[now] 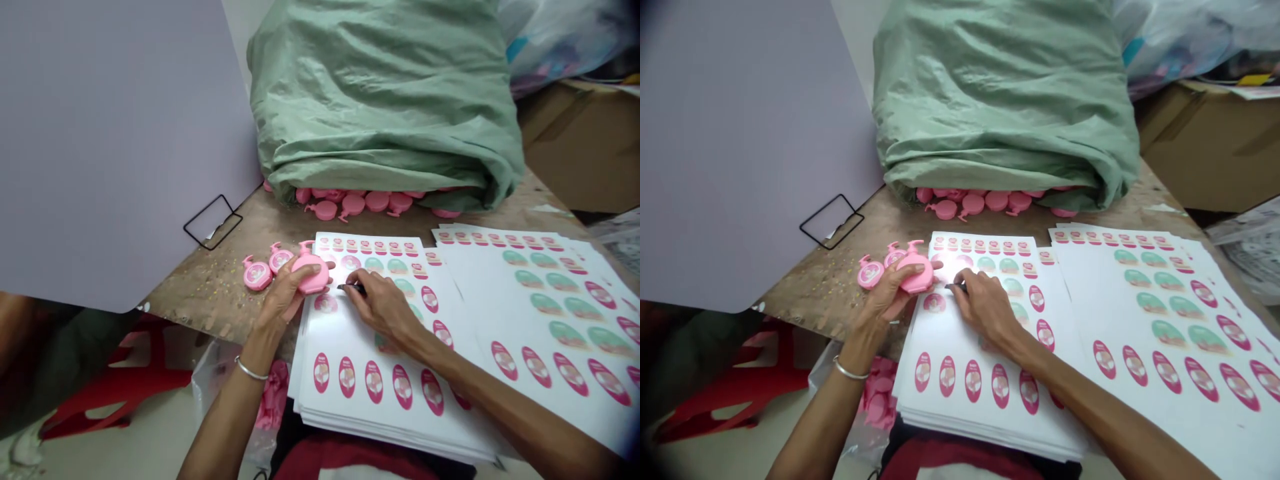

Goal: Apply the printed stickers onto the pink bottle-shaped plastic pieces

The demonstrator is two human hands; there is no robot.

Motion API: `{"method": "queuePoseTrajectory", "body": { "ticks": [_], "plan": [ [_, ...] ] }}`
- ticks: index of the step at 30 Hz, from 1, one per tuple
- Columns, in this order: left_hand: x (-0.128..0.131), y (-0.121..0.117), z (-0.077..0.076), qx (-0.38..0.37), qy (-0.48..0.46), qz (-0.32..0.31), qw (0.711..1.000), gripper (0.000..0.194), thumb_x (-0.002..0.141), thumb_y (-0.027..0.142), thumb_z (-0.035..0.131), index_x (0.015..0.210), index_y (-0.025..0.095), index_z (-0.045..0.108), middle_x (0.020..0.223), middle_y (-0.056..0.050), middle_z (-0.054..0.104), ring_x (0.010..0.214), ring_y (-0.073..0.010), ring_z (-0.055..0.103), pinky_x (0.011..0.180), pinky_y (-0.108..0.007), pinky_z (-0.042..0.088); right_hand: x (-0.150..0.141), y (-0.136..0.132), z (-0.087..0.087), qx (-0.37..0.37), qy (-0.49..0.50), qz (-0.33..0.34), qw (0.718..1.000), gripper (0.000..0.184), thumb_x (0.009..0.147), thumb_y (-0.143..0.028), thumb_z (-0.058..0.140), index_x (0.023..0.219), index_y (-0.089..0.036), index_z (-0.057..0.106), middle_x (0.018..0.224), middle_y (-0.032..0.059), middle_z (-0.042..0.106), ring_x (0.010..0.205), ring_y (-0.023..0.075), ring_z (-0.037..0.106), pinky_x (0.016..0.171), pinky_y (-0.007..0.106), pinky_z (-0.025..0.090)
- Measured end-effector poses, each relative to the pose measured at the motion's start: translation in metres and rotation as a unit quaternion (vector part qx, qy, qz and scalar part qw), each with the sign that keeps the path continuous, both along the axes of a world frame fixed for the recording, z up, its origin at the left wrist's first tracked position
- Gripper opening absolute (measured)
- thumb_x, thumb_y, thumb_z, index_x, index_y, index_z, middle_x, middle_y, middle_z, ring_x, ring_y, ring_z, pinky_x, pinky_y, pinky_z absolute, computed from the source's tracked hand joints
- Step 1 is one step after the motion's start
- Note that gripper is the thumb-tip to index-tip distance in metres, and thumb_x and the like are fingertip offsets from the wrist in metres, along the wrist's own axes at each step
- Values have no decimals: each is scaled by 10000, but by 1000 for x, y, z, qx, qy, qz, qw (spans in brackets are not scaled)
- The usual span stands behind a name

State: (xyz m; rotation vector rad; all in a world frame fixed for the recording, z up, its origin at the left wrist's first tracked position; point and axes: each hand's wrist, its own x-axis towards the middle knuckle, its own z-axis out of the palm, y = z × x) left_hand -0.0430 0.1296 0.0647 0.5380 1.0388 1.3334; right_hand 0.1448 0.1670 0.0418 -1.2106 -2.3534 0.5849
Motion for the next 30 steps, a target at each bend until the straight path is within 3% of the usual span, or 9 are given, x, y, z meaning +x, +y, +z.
{"method": "queuePoseTrajectory", "body": {
  "ticks": [4, 7, 11, 15, 24, 30],
  "plan": [
    [13, 17, -14, 8, 1, -20, 1000, 335, 689, 200, 765, 979, 137, 610, 895, -104, 745, 700, -163, 690, 593, -240, 558, -7, -12, -16, 123, -29, 17, 992, 149, 921, -249, 480, 875, -183, 605, 803, 57, 676, 774, 213, 551, 707, 335, 325],
    [20, 23, -25, 11, 1, -3, 1000, 327, 704, 232, 756, 973, 131, 602, 804, -81, 728, 698, -173, 698, 654, -273, 566, -7, -14, -20, 159, -42, 22, 986, 162, 919, -243, 492, 843, -176, 619, 761, 51, 657, 740, 198, 527, 701, 329, 309],
    [21, 23, -36, 28, 44, 19, 998, 346, 723, 250, 749, 1005, 140, 582, 826, -62, 711, 693, -170, 698, 719, -317, 573, -5, -16, -22, 161, -46, 18, 986, 195, 922, -232, 484, 796, -180, 623, 716, 44, 627, 708, 189, 500, 688, 324, 300],
    [19, 22, -41, 46, 56, 3, 997, 361, 750, 285, 736, 1036, 147, 564, 842, -60, 701, 703, -175, 701, 721, -323, 572, -5, -18, -23, 155, -40, 11, 987, 199, 920, -237, 483, 789, -183, 622, 701, 45, 616, 700, 190, 492, 681, 321, 300],
    [23, 24, -42, 23, 64, 27, 997, 375, 679, 291, 792, 994, 173, 627, 879, -48, 704, 799, -190, 693, 770, -322, 570, -6, -12, -24, 101, -11, 17, 995, 145, 880, -243, 523, 770, -195, 603, 682, 29, 629, 673, 180, 528, 688, 310, 325],
    [24, 22, -38, 9, 45, 38, 998, 391, 670, 277, 799, 1008, 175, 630, 888, -48, 705, 820, -193, 693, 769, -311, 565, -14, -15, -22, 110, 10, -2, 994, 155, 852, -323, 610, 776, -188, 610, 697, 38, 660, 666, 189, 535, 698, 325, 341]
  ]
}}
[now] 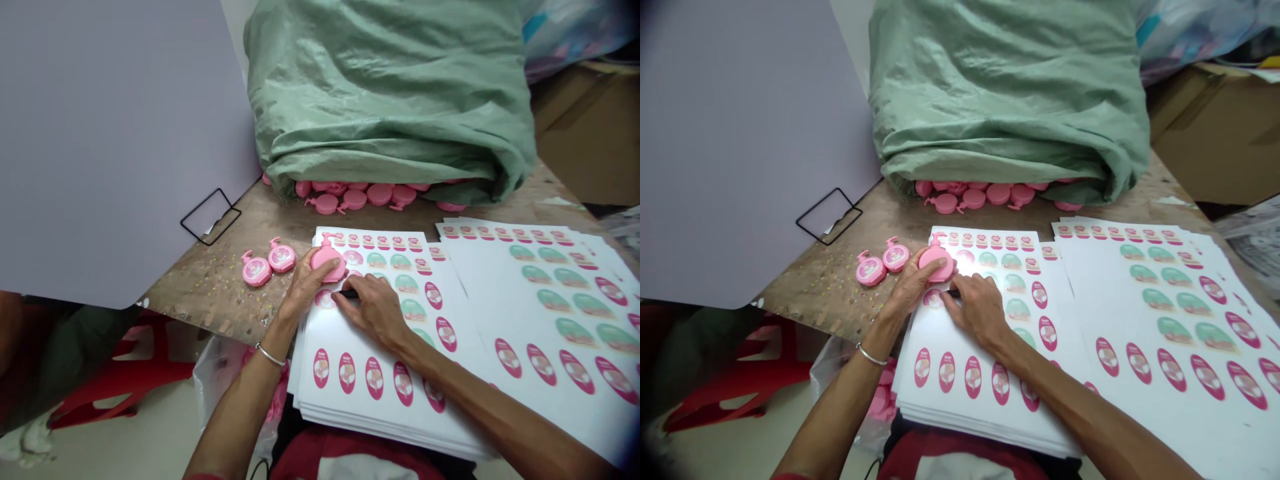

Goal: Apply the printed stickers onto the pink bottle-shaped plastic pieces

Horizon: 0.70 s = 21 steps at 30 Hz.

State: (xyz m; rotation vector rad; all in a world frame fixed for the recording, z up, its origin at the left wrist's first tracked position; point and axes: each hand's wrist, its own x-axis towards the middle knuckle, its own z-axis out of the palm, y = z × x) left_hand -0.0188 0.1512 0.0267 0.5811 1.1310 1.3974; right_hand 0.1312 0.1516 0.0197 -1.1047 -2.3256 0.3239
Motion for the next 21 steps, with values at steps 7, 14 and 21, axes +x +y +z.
{"method": "queuePoseTrajectory", "body": {
  "ticks": [7, 14, 21],
  "plan": [
    [-1, 2, 8, 10, -48, -12, 999, 387, 664, 263, 800, 959, 147, 577, 824, -39, 684, 708, -158, 685, 729, -317, 568, 9, 11, 11, -6, 37, 11, 999, 138, 888, -316, 589, 838, -190, 615, 753, 36, 671, 725, 198, 551, 712, 329, 331],
    [2, 1, 4, 24, -21, -6, 999, 373, 687, 291, 791, 953, 142, 576, 826, -44, 681, 688, -165, 687, 698, -305, 560, 7, 13, -2, 1, -38, 48, 998, 157, 923, -244, 508, 862, -176, 634, 798, 67, 676, 775, 204, 545, 743, 337, 308],
    [-1, 2, -4, 29, 20, -4, 999, 375, 692, 319, 789, 986, 156, 623, 878, -40, 689, 770, -157, 670, 720, -264, 544, 4, 16, -2, -23, -28, 57, 998, 119, 885, -282, 574, 860, -186, 641, 765, 53, 680, 754, 206, 555, 739, 338, 313]
  ]
}}
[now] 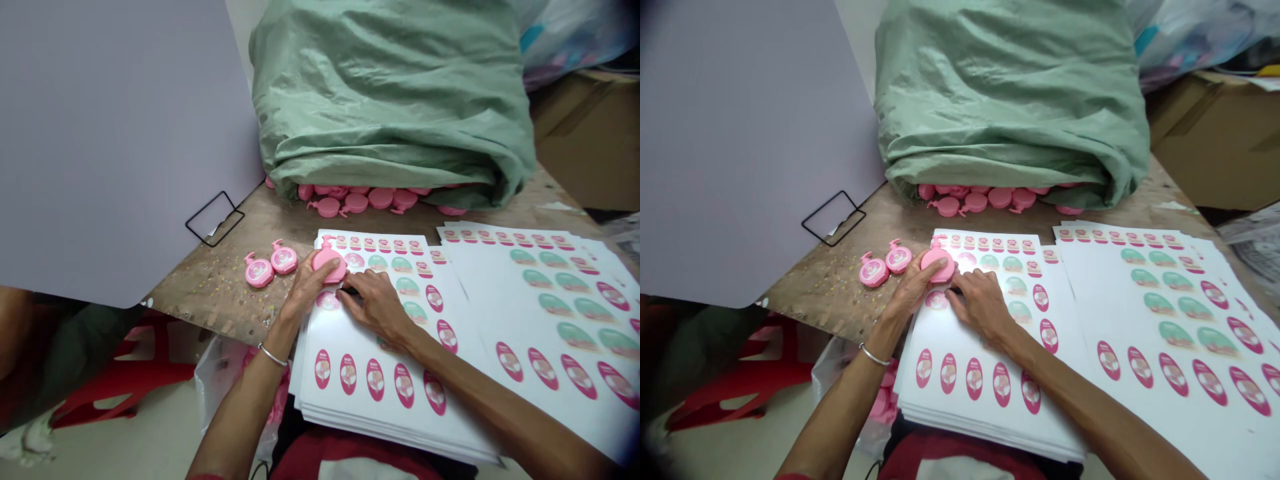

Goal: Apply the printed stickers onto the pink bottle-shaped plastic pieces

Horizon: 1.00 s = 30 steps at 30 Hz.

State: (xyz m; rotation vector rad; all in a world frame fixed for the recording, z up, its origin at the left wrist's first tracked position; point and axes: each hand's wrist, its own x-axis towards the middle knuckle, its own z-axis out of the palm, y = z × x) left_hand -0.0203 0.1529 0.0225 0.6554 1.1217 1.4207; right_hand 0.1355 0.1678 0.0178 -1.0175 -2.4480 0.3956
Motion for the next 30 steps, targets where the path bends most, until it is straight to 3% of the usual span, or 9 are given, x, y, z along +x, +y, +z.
{"method": "queuePoseTrajectory", "body": {
  "ticks": [5, 13, 15, 18, 21, 26, 30],
  "plan": [
    [-2, 0, -1, -12, 3, -1, 1000, 406, 678, 331, 797, 1009, 164, 631, 900, -44, 700, 820, -175, 672, 739, -272, 546, -5, 1, -1, -8, 44, -5, 999, 107, 838, -292, 645, 846, -186, 640, 766, 28, 704, 712, 191, 576, 725, 331, 332],
    [-2, -1, 10, -17, -39, -17, 999, 392, 686, 298, 799, 990, 143, 606, 879, -55, 707, 764, -164, 683, 745, -292, 542, -2, -3, 9, 71, 127, 42, 988, 134, 839, -284, 625, 760, -183, 587, 682, 29, 650, 655, 167, 531, 740, 355, 380],
    [-2, 0, 12, -24, -54, -21, 998, 390, 679, 290, 805, 976, 137, 603, 850, -56, 710, 742, -169, 686, 733, -297, 547, 0, -4, 17, 45, 159, 31, 986, 149, 822, -300, 643, 744, -190, 579, 663, 18, 624, 635, 158, 515, 704, 342, 396],
    [-3, -1, 16, -28, -70, -33, 997, 375, 681, 289, 806, 955, 128, 607, 799, -64, 713, 692, -178, 686, 669, -285, 551, 5, -2, 31, -82, 227, -23, 970, 193, 810, -340, 663, 717, -196, 574, 654, 4, 609, 590, 137, 513, 598, 294, 418],
    [-1, -4, 22, -20, -68, -27, 997, 330, 759, 346, 749, 983, 133, 634, 882, -88, 730, 711, -172, 680, 619, -254, 553, 11, 7, 44, -186, 277, -68, 940, 206, 823, -386, 655, 749, -194, 643, 685, 7, 658, 579, 133, 555, 544, 269, 441],
    [9, -14, 37, -46, -83, -29, 995, 493, 915, 551, 468, 1111, 137, 652, 1071, -134, 715, 878, -243, 692, 611, -318, 600, 16, 17, 56, -178, 281, -68, 941, 206, 809, -383, 673, 893, -214, 756, 906, 42, 762, 803, 200, 689, 688, 304, 534],
    [14, -20, 44, -40, -79, -44, 995, 528, 955, 536, 380, 1222, 144, 612, 1054, -136, 722, 884, -232, 701, 658, -322, 609, 14, 15, 61, -167, 265, -44, 949, 181, 821, -359, 664, 887, -226, 768, 912, 35, 769, 832, 210, 707, 747, 321, 551]
  ]
}}
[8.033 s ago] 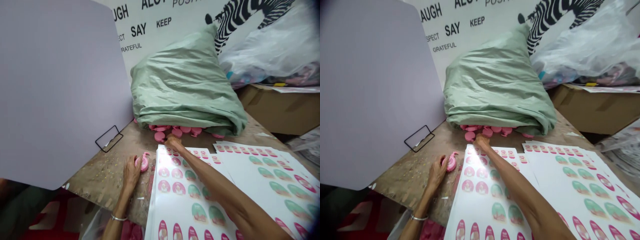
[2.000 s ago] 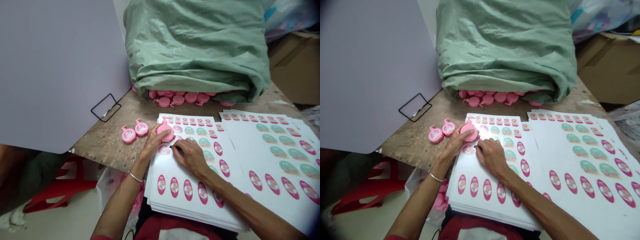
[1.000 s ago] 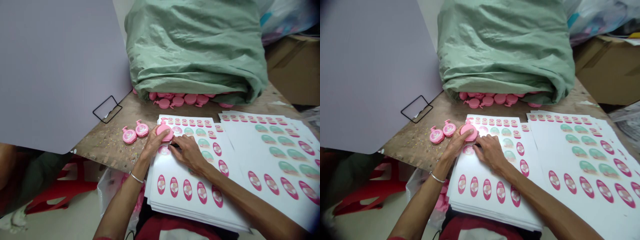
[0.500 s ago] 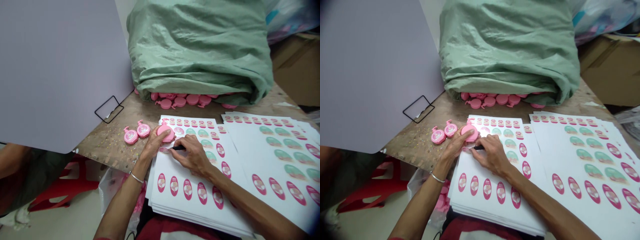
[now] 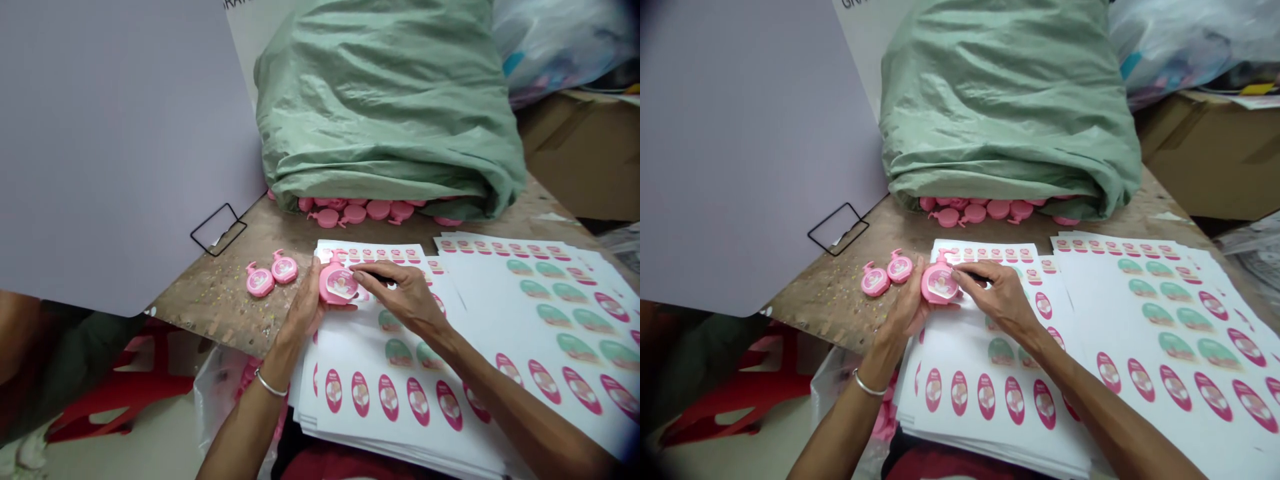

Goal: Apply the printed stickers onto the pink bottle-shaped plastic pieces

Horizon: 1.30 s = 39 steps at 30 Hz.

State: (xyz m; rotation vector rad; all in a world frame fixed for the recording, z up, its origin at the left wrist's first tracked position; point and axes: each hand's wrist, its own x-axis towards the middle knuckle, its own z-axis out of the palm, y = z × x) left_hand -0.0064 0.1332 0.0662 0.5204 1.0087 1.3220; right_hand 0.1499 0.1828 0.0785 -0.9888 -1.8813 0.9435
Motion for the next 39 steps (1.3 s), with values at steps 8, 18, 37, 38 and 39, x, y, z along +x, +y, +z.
{"method": "queuePoseTrajectory", "body": {
  "ticks": [8, 18, 37, 38, 39],
  "plan": [
    [1, -3, 2, -7, 11, -27, 1000, 560, 940, 566, 400, 1213, 136, 633, 946, -130, 743, 842, -234, 713, 684, -341, 611, 0, 0, 10, 7, -22, 31, 999, 192, 822, -352, 656, 892, -210, 765, 892, 43, 766, 765, 191, 684, 653, 301, 530],
    [1, -3, 0, -9, 20, -37, 999, 591, 926, 600, 393, 1218, 147, 634, 931, -122, 748, 836, -242, 715, 697, -354, 602, 3, 2, 11, 14, -33, 37, 999, 176, 819, -356, 654, 847, -218, 760, 822, 32, 755, 651, 158, 624, 565, 289, 472],
    [0, -4, 5, 7, 22, -34, 999, 561, 932, 582, 401, 1184, 146, 647, 940, -121, 741, 807, -230, 717, 662, -327, 604, 0, 4, 14, 34, -38, 34, 998, 161, 819, -343, 660, 835, -214, 754, 800, 36, 739, 637, 150, 602, 554, 286, 457],
    [1, -4, 6, 8, 21, -31, 999, 550, 929, 577, 414, 1183, 146, 644, 944, -121, 738, 808, -229, 716, 659, -327, 605, -1, 4, 14, 38, -40, 34, 998, 160, 823, -345, 657, 832, -218, 754, 798, 35, 738, 637, 150, 601, 557, 287, 459],
    [1, -4, 7, 8, 21, -28, 999, 545, 924, 576, 427, 1184, 148, 640, 943, -121, 735, 806, -229, 715, 653, -326, 604, -1, 5, 14, 41, -42, 34, 998, 160, 825, -348, 656, 833, -222, 753, 800, 35, 738, 641, 152, 605, 560, 288, 461]
  ]
}}
